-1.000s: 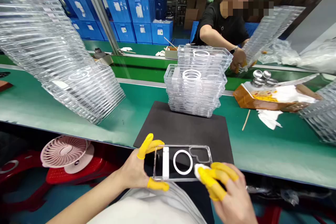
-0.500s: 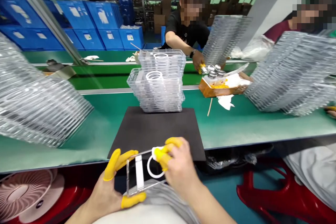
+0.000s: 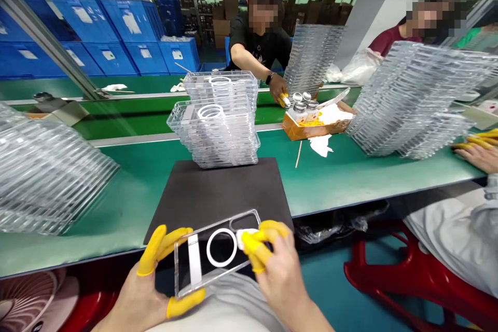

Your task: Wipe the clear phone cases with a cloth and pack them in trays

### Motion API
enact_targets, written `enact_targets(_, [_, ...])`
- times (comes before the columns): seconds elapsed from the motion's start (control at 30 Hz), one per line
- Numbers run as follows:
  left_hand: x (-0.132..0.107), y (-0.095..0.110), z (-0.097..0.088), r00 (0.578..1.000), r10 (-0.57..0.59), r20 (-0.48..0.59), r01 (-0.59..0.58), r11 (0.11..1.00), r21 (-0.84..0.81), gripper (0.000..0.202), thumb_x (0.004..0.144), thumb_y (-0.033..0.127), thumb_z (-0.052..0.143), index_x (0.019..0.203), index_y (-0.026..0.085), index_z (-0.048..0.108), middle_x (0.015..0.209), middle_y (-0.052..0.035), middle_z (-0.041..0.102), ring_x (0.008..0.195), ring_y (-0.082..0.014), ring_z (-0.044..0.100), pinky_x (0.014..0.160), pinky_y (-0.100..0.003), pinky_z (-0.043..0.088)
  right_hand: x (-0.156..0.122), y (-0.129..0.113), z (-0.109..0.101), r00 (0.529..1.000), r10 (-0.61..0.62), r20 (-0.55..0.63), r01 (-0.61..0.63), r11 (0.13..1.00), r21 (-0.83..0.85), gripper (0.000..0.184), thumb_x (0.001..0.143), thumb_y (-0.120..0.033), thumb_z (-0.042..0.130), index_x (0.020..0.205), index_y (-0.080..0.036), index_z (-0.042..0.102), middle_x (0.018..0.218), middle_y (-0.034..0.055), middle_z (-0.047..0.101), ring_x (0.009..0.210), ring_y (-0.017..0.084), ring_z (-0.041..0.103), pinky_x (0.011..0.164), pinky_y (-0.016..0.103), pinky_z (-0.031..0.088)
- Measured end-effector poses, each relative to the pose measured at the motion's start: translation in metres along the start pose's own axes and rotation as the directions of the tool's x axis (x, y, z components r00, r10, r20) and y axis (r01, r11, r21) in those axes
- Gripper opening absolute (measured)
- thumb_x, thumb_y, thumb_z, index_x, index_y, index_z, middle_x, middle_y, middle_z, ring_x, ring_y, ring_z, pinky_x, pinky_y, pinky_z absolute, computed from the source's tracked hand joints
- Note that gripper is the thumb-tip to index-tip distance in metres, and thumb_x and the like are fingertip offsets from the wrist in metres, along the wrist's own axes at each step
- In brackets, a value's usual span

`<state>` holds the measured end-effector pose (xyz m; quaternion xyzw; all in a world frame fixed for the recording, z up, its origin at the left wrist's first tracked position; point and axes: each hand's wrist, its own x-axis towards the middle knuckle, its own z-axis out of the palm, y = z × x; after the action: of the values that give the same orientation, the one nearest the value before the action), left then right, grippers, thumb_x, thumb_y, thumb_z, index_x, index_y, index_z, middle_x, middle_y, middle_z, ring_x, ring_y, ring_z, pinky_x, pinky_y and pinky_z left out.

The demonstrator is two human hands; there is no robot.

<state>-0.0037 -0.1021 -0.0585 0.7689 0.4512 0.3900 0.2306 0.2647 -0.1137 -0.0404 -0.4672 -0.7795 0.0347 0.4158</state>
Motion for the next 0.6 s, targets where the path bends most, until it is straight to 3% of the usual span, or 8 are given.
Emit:
enact_targets(0.07, [-0.002, -0.001, 0.0, 0.999, -0.046, 0.011, 0.046, 0.999, -0.008, 0.115, 0.066, 0.044, 0.083, 0.153, 0.023, 0.01, 0.122, -0.0159, 0.064, 0.103, -0.0328, 0.069, 0.089, -0.055, 0.055, 0.019, -0.022, 0.014, 0.991, -0.093, 0.092, 0.085, 0.993, 0.088, 0.03, 0.086, -0.003, 0.052, 0.108, -0.018, 0.066, 0.093, 0.0078, 0.059, 0.097, 0.025, 0.053, 0.088, 0.046, 0.044])
enact_targets(0.13, [-0.003, -0.003, 0.0, 0.995, -0.095, 0.018, 0.096, 0.994, -0.054, 0.117, 0.066, 0.046, 0.083, 0.153, 0.023, 0.009, 0.122, -0.0158, 0.064, 0.103, -0.0327, 0.069, 0.089, -0.054, 0.056, 0.026, -0.028, 0.016, 0.972, -0.186, 0.146, 0.158, 0.97, 0.185, 0.032, 0.085, -0.003, 0.051, 0.109, -0.017, 0.066, 0.092, 0.0071, 0.061, 0.094, 0.023, 0.054, 0.092, 0.047, 0.043])
enact_targets(0.23, [-0.003, -0.003, 0.0, 0.995, -0.1, 0.031, 0.102, 0.99, -0.094, 0.115, 0.067, 0.044, 0.083, 0.153, 0.026, 0.008, 0.124, -0.0146, 0.063, 0.105, -0.0318, 0.068, 0.09, -0.052, 0.056, 0.011, -0.006, 0.0, 0.979, -0.176, 0.105, 0.16, 0.976, 0.146, 0.033, 0.085, -0.002, 0.053, 0.11, -0.018, 0.066, 0.093, 0.007, 0.062, 0.095, 0.022, 0.055, 0.091, 0.046, 0.044])
enact_targets(0.33, [0.0, 0.002, -0.001, 0.996, -0.09, 0.019, 0.091, 0.993, -0.078, 0.113, 0.067, 0.042, 0.083, 0.152, 0.029, 0.011, 0.126, -0.0123, 0.063, 0.107, -0.0307, 0.067, 0.094, -0.053, 0.053, -0.015, 0.028, -0.021, 1.0, -0.023, -0.013, 0.024, 1.0, 0.021, 0.034, 0.085, -0.002, 0.057, 0.112, -0.021, 0.067, 0.094, 0.0071, 0.061, 0.098, 0.024, 0.056, 0.088, 0.045, 0.046])
enact_targets(0.4, [0.001, 0.004, -0.001, 0.993, -0.116, 0.01, 0.116, 0.991, -0.072, 0.111, 0.067, 0.044, 0.083, 0.152, 0.031, 0.013, 0.126, -0.0107, 0.063, 0.108, -0.0298, 0.067, 0.097, -0.053, 0.051, -0.027, 0.042, -0.026, 0.989, 0.122, -0.081, -0.117, 0.991, 0.067, 0.034, 0.085, -0.005, 0.061, 0.111, -0.025, 0.068, 0.095, 0.0062, 0.061, 0.099, 0.023, 0.057, 0.084, 0.042, 0.049])
enact_targets(0.47, [0.001, 0.004, -0.002, 0.991, -0.135, 0.011, 0.135, 0.989, -0.065, 0.109, 0.069, 0.046, 0.082, 0.152, 0.033, 0.012, 0.128, -0.01, 0.062, 0.11, -0.0292, 0.066, 0.098, -0.054, 0.05, -0.034, 0.046, -0.024, 0.942, 0.301, -0.147, -0.266, 0.939, 0.219, 0.029, 0.085, -0.009, 0.064, 0.107, -0.028, 0.07, 0.098, 0.0057, 0.062, 0.098, 0.023, 0.059, 0.081, 0.038, 0.053])
enact_targets(0.6, [-0.001, 0.0, -0.002, 0.994, -0.103, 0.044, 0.105, 0.992, -0.068, 0.112, 0.066, 0.04, 0.085, 0.152, 0.034, 0.012, 0.129, -0.0101, 0.062, 0.111, -0.0305, 0.065, 0.098, -0.056, 0.049, -0.035, 0.049, -0.017, 0.784, 0.593, -0.184, -0.437, 0.738, 0.514, 0.015, 0.08, -0.02, 0.073, 0.094, -0.024, 0.075, 0.104, 0.0069, 0.065, 0.093, 0.023, 0.065, 0.076, 0.035, 0.059])
